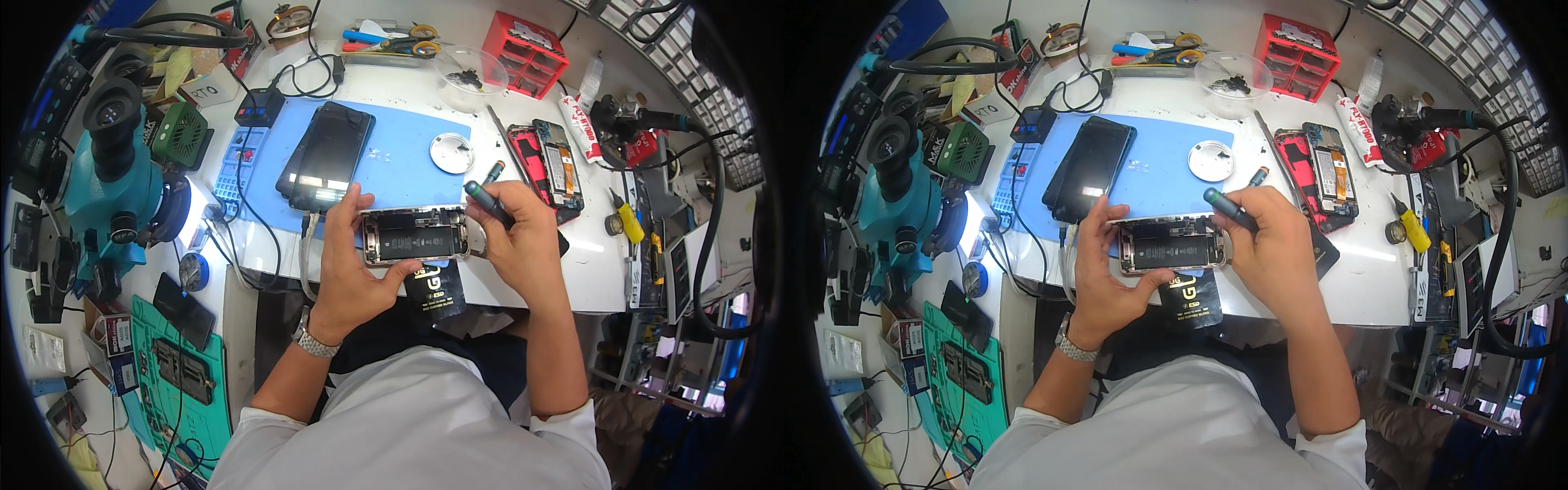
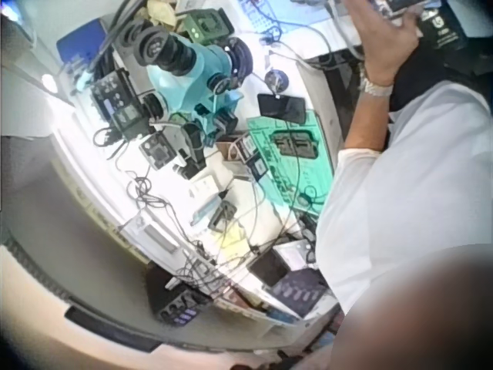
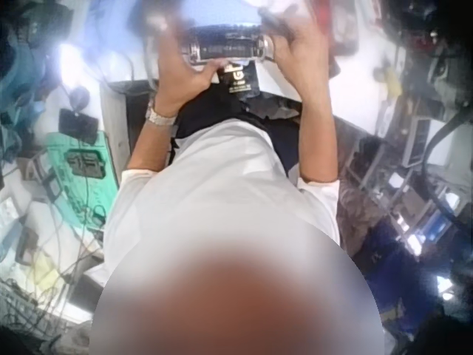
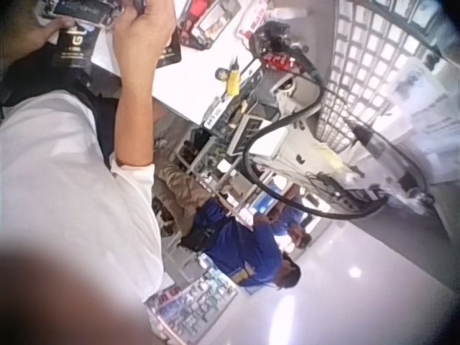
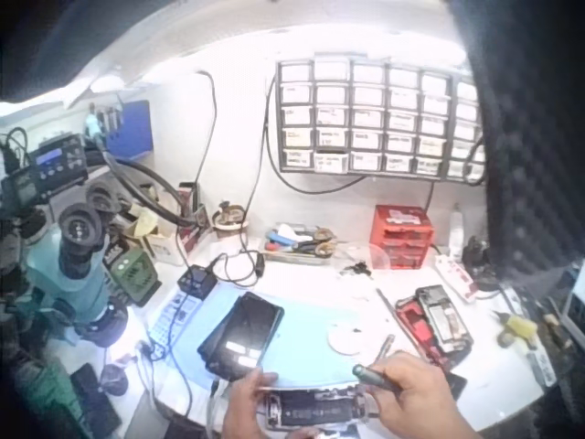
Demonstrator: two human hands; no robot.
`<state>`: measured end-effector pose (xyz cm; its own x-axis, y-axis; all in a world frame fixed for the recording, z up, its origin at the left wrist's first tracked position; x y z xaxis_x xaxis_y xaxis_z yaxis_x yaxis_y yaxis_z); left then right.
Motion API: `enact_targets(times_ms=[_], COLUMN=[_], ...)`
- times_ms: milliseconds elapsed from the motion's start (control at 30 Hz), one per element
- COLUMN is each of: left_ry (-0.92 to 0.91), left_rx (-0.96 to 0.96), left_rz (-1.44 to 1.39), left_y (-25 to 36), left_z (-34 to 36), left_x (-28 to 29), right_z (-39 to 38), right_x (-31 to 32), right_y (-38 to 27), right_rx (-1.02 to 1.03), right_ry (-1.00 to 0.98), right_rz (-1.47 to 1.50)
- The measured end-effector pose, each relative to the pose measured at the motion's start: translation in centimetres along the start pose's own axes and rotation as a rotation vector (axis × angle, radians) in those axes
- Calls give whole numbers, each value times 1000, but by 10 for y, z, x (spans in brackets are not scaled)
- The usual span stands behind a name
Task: The person uses a screwdriver to remove screws from a disassembled smartphone, then handles a white smartphone and a screen protector package. The person connects a multimeter probe to the phone's charging port and later wipes the phone's back with a cloth.
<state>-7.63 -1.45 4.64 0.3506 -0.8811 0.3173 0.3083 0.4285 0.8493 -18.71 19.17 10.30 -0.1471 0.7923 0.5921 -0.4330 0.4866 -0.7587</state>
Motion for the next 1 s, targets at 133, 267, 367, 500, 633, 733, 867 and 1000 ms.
enact_targets(times_ms=[133,267,367,500,633,733,867,1000], left_ry=[6,31,140,279,445,509,490,416], left_rx=[18,-80,-130,-153,-100,3,65,106], left_rz=[65,201,117,138,257,343,398,480], left_y=[6,41,57,67,55,45,31,25], left_z=[-6,-12,-35,-76,-98,-87,-62,-39], left_x=[5,13,19,24,51,82,101,94], right_z=[-23,-46,-57,-59,-61,-61,-59,-45], right_x=[2,-5,-14,-16,-9,-4,-11,-23], right_y=[-9,-10,-2,0,-8,-17,-32,-43], right_rx=[48,73,61,58,101,67,144,213], right_ry=[4,11,-43,-45,11,78,80,-38], right_rz=[-42,-113,-141,-136,-135,-100,-66,-122])
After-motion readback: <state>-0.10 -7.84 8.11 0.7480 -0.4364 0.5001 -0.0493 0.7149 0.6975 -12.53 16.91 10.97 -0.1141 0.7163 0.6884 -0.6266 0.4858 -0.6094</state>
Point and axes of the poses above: each hand's wrist, its own z-axis towards the middle knuckle, its own x-axis out of the back of the hand, y = z × x, the point moved 9 cm from there along z, towards the middle knuckle, and after that the axes turned 4 degrees about -z, right-handed, at the moved point
